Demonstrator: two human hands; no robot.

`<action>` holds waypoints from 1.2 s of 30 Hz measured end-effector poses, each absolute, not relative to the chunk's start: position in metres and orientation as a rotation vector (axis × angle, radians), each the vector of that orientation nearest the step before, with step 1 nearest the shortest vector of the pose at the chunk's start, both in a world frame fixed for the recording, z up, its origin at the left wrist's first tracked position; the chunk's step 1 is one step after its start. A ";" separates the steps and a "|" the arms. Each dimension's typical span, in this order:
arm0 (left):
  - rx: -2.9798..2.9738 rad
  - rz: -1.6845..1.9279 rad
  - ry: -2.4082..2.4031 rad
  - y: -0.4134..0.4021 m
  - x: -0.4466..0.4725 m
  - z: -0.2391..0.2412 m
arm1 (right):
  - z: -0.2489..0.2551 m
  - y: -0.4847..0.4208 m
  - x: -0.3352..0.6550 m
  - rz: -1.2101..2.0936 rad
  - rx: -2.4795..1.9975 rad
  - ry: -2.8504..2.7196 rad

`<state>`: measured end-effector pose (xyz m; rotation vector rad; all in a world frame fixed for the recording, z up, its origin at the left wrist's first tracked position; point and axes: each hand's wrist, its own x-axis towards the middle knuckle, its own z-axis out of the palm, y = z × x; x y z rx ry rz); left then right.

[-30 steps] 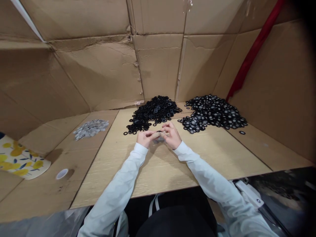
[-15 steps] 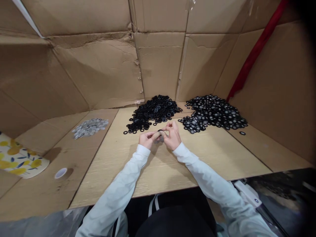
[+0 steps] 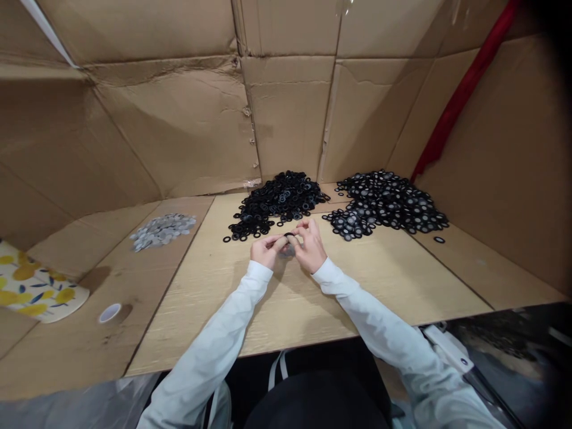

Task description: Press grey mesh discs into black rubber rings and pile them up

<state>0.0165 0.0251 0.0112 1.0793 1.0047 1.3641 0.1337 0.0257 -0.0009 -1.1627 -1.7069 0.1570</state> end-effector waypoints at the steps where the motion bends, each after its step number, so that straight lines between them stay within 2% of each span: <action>1: 1.070 1.361 1.000 0.026 0.016 0.011 | -0.001 0.028 0.135 0.238 -1.141 -1.718; 5: 1.087 1.342 1.004 0.029 0.015 0.011 | -0.002 0.033 0.139 0.400 -1.118 -1.729; 12: 1.216 1.398 1.093 0.026 0.018 0.007 | -0.002 0.027 0.134 0.025 -1.215 -1.691; 18: 1.237 1.427 1.097 0.023 0.019 0.005 | 0.001 0.022 0.134 -0.093 -1.214 -1.707; 32: 1.399 1.472 1.199 0.017 0.021 0.005 | 0.005 0.018 0.135 -0.024 -1.213 -1.673; 36: 1.363 1.431 1.154 0.020 0.020 0.005 | 0.007 0.021 0.139 0.173 -1.099 -1.748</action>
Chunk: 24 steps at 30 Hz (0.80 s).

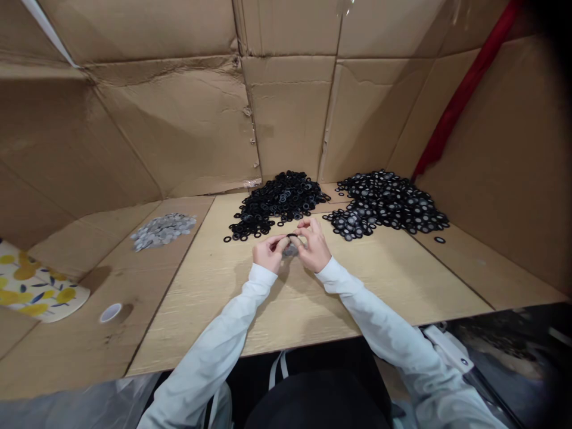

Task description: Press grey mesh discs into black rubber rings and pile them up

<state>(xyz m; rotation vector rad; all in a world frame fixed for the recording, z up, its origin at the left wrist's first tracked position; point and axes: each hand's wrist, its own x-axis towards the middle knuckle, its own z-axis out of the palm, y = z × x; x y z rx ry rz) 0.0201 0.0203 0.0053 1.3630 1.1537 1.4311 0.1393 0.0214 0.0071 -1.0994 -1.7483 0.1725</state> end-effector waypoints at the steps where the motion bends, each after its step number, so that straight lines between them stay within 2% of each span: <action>1: 1.350 1.418 1.136 0.021 0.020 0.006 | 0.007 0.023 0.141 0.264 -1.074 -1.751; 6: 1.411 1.401 1.130 0.023 0.018 0.006 | 0.006 0.029 0.145 0.706 -0.976 -1.621; 16: 1.287 1.282 1.038 0.023 0.018 0.012 | 0.003 0.033 0.151 0.772 -1.009 -1.656; 19: 1.239 1.235 1.009 0.021 0.017 0.016 | 0.003 0.034 0.152 0.679 -1.093 -1.697; 24: 1.185 1.173 0.984 0.021 0.016 0.016 | 0.003 0.032 0.151 0.260 -1.184 -1.773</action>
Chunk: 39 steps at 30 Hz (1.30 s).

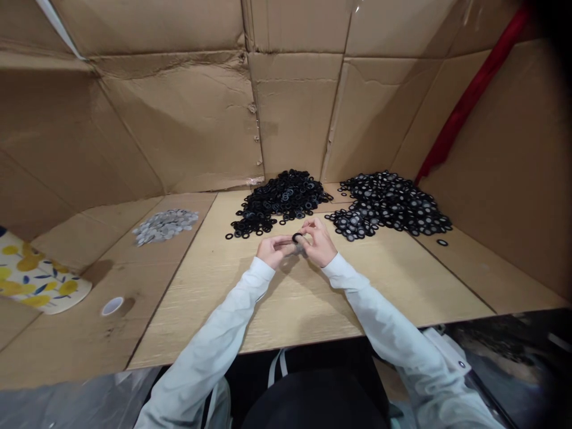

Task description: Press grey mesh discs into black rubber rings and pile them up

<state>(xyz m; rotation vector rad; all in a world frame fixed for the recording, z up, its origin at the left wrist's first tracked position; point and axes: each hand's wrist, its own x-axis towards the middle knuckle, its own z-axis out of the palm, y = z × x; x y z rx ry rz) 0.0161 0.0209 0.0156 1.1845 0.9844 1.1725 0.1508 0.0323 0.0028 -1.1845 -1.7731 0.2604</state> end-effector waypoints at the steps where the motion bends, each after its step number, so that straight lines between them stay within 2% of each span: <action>1: 1.175 1.180 0.988 0.022 0.016 0.014 | 0.003 0.032 0.150 0.237 -1.180 -1.785; 12: 1.254 1.288 1.072 0.024 0.015 0.012 | -0.003 0.035 0.148 0.581 -1.096 -1.669; 22: 1.136 1.230 0.973 0.028 0.010 0.013 | 0.000 0.034 0.147 0.930 -0.913 -1.574; 30: 1.045 1.201 0.933 0.032 0.012 0.012 | 0.000 0.039 0.149 0.865 -1.004 -1.624; 36: 1.142 1.276 1.022 0.025 0.018 0.009 | -0.003 0.034 0.144 0.323 -1.208 -1.679; 39: 1.097 1.277 1.008 0.024 0.018 0.009 | -0.004 0.033 0.144 0.414 -1.167 -1.688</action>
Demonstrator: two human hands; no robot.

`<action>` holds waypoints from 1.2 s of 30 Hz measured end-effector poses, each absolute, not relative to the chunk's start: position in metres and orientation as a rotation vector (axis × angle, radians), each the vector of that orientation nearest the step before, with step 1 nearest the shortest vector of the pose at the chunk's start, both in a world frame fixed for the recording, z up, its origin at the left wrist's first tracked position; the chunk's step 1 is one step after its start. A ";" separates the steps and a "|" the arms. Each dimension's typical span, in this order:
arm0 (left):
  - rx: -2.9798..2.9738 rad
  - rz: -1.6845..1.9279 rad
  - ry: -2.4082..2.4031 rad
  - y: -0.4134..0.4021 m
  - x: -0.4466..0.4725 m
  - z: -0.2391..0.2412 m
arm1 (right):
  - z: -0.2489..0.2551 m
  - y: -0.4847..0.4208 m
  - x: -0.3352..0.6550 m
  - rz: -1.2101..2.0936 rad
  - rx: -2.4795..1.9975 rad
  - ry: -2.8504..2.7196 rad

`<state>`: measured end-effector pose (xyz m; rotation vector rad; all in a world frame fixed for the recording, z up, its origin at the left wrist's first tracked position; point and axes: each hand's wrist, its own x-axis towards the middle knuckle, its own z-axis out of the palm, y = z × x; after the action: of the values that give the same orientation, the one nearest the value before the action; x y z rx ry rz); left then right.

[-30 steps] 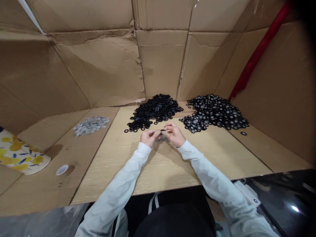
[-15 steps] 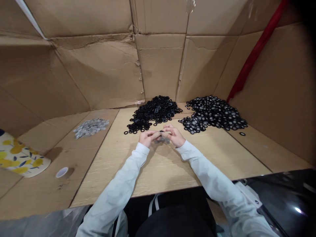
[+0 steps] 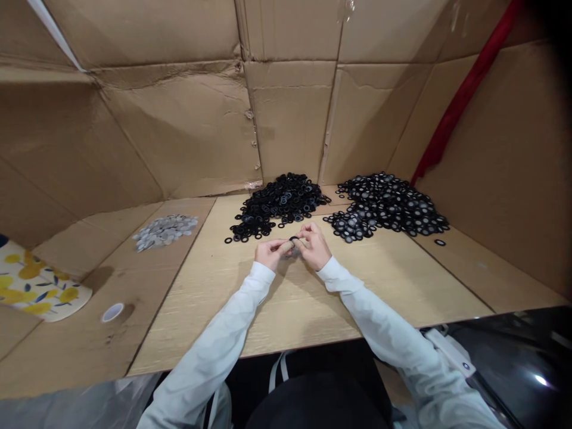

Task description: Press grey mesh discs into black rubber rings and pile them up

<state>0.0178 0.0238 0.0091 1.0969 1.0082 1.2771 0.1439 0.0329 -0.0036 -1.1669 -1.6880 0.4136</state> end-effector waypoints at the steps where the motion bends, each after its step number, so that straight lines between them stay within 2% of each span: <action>1: 1.067 1.275 0.998 0.024 0.018 0.009 | -0.004 0.033 0.144 0.507 -1.136 -1.677; 8: 0.926 1.294 0.920 0.029 0.017 0.005 | 0.002 0.035 0.146 0.905 -0.999 -1.477; 12: 0.837 1.353 0.872 0.031 0.018 0.006 | 0.005 0.035 0.147 1.315 -0.897 -1.271; 14: 0.793 1.359 0.857 0.031 0.018 0.006 | 0.003 0.036 0.145 1.364 -0.895 -1.235; 20: 0.800 1.285 0.894 0.031 0.019 0.002 | -0.004 0.037 0.141 0.801 -1.034 -1.438; 25: 1.165 1.397 0.996 0.029 0.015 0.009 | -0.002 0.031 0.147 0.285 -1.033 -1.813; 28: 1.371 1.341 1.022 0.027 0.012 0.013 | -0.002 0.029 0.147 0.196 -0.998 -1.908; 30: 1.387 1.330 1.037 0.028 0.011 0.012 | -0.002 0.029 0.146 0.348 -1.013 -1.856; 34: 1.162 1.403 1.008 0.033 0.012 0.004 | -0.002 0.033 0.142 0.925 -0.973 -1.546; 36: 1.013 1.418 0.967 0.034 0.015 0.001 | -0.001 0.033 0.139 1.072 -0.926 -1.435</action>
<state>0.0148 0.0336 0.0013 1.0130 0.9672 1.4178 0.1391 0.0329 -0.0012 -0.9265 -1.4350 1.0723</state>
